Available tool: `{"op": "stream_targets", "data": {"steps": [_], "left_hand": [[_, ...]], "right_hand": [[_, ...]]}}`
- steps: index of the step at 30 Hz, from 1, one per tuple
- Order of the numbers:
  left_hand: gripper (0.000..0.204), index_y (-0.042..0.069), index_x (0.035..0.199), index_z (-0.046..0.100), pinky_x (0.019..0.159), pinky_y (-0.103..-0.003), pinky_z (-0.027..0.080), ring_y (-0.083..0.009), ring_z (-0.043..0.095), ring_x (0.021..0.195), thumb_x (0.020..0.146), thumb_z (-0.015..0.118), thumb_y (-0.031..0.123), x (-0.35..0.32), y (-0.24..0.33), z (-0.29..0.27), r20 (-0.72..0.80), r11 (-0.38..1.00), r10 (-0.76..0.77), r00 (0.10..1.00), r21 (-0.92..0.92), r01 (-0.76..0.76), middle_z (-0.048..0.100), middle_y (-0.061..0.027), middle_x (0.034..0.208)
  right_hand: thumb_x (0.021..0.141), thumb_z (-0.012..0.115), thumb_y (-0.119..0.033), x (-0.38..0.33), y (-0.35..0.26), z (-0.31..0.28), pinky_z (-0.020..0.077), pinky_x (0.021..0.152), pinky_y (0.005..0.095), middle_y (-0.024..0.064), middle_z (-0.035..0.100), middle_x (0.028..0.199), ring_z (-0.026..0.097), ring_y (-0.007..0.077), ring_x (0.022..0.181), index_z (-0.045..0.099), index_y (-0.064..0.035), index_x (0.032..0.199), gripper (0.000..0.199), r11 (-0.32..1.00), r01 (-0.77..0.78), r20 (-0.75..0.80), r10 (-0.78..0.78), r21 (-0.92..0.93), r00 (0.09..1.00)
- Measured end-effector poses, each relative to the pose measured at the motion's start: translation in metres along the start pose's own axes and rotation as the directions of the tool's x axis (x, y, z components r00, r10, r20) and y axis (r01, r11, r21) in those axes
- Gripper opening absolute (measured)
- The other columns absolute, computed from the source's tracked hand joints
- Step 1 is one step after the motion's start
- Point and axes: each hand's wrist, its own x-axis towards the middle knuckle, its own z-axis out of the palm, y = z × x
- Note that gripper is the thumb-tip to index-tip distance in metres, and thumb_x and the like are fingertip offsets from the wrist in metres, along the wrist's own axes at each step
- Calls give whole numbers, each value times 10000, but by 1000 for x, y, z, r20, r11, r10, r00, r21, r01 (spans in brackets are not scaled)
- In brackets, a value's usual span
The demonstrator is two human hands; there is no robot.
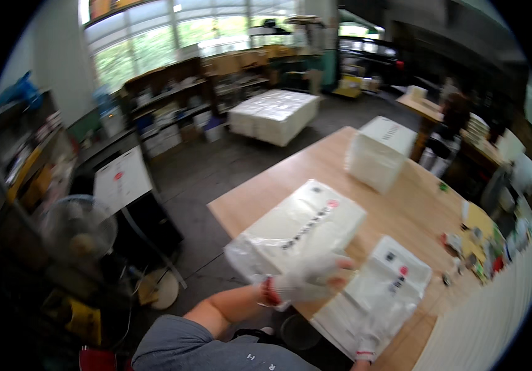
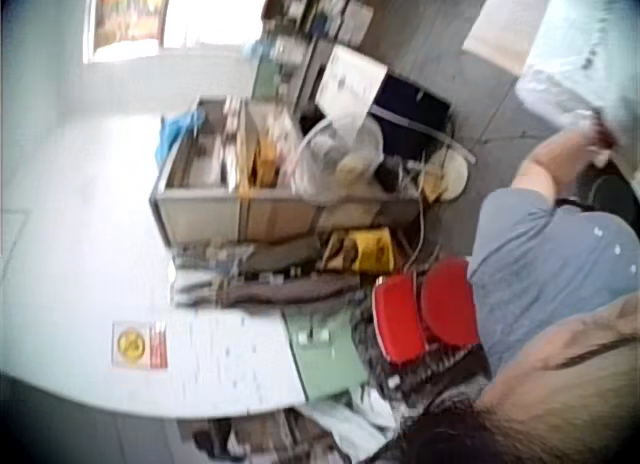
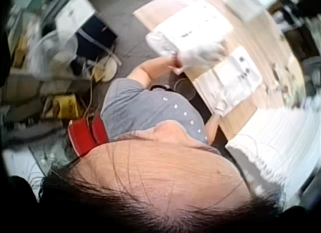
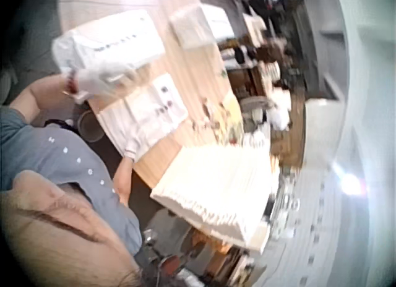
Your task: The person repeatedly picks up white rectangular items from a stack, places them into clear plastic bags, and stacks the filled bags on the table. The person wears white gloves and works at a wooden table in a workshop environment.
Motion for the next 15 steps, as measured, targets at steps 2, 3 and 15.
{"op": "stream_targets", "data": {"steps": [2, 3, 15], "left_hand": [[291, 35, 1062, 544, 827, -349, 447, -276, 543, 968, 774, 589, 37, -61, 6, -90, -216, 858, 25, 976, 506, 90, 546, -134, 1022], [264, 42, 1022, 551, 817, -361, 447, -275, 541, 958, 759, 581, 47, -86, 12, -134, -269, 635, 100, 958, 759, 146, 546, -130, 1024], [549, 162, 1391, 297, 1045, -599, -55, -349, 29, 1367, 866, 370, 306, -311, 83, -436, -967, -924, -237, 93, 254, 287, 90, -84, 1497]], "right_hand": [[801, 562, -244, 7, 10, -6, 431, 717, 432, 182, 582, 905, 547, 336, 829, 579, -74, 936, 217, 997, 15, 37, -18, 72, 999], [803, 561, -247, 7, 19, -10, 433, 706, 432, 177, 585, 894, 549, 333, 816, 581, -80, 932, 213, 992, -11, 57, 4, 122, 998], [866, 524, -340, 16, -28, -90, 424, 759, 396, 159, 577, 966, 536, 285, 844, 597, -83, 1007, 302, 998, 7, 585, -45, 67, 810]]}}
